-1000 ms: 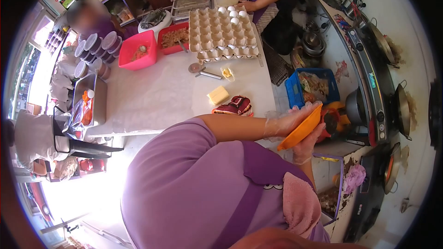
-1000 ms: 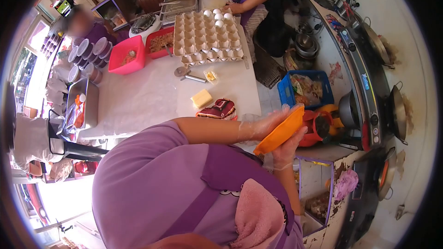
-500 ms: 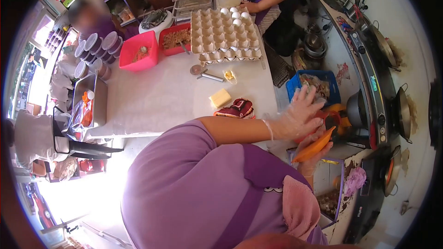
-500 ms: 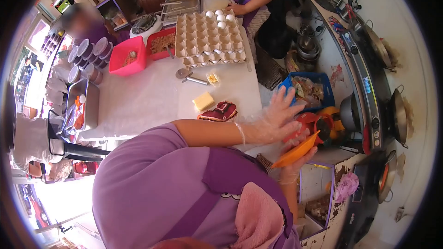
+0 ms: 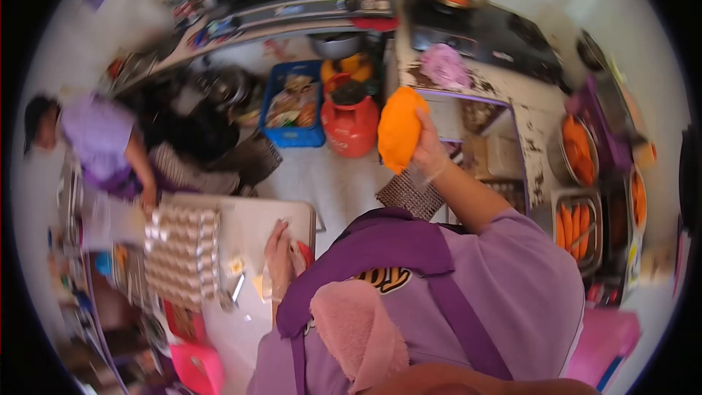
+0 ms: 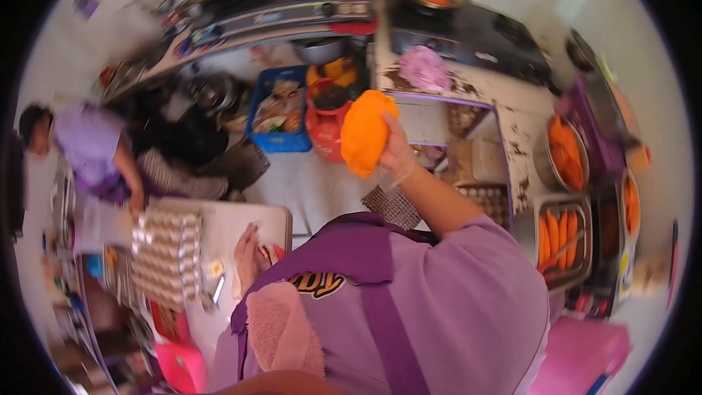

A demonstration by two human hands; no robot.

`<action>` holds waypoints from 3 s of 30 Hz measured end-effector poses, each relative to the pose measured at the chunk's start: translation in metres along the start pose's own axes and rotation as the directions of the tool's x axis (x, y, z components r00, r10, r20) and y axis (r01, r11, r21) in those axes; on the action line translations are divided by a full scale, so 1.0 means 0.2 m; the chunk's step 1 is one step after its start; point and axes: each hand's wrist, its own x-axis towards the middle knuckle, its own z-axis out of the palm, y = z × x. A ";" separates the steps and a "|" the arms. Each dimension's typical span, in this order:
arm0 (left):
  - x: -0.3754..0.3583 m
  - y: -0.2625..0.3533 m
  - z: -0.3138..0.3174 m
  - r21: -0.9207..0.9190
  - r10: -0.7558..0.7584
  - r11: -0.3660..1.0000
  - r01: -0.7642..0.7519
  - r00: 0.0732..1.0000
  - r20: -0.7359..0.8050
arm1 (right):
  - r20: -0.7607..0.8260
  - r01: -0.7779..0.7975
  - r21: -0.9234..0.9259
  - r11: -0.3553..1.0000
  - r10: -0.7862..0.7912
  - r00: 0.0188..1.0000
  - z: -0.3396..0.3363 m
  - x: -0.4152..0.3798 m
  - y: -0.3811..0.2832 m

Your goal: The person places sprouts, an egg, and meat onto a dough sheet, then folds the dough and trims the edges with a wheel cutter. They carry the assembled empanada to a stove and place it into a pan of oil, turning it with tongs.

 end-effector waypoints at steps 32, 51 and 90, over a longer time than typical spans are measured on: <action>1.20 0.22 1.52 0.651 -0.319 0.754 -0.090 0.816 0.482 | 0.124 0.667 -0.438 0.603 -0.694 0.709 -0.03 0.95 -2.66; 1.56 0.40 1.57 0.907 -0.701 0.407 0.109 0.674 0.234 | 0.084 0.352 -0.828 0.437 -0.524 0.848 -0.08 1.69 -3.02; 2.04 0.88 2.12 -0.604 0.432 0.497 0.623 0.426 0.795 | -0.207 -0.121 -0.911 0.394 -0.182 0.961 0.28 0.96 -1.51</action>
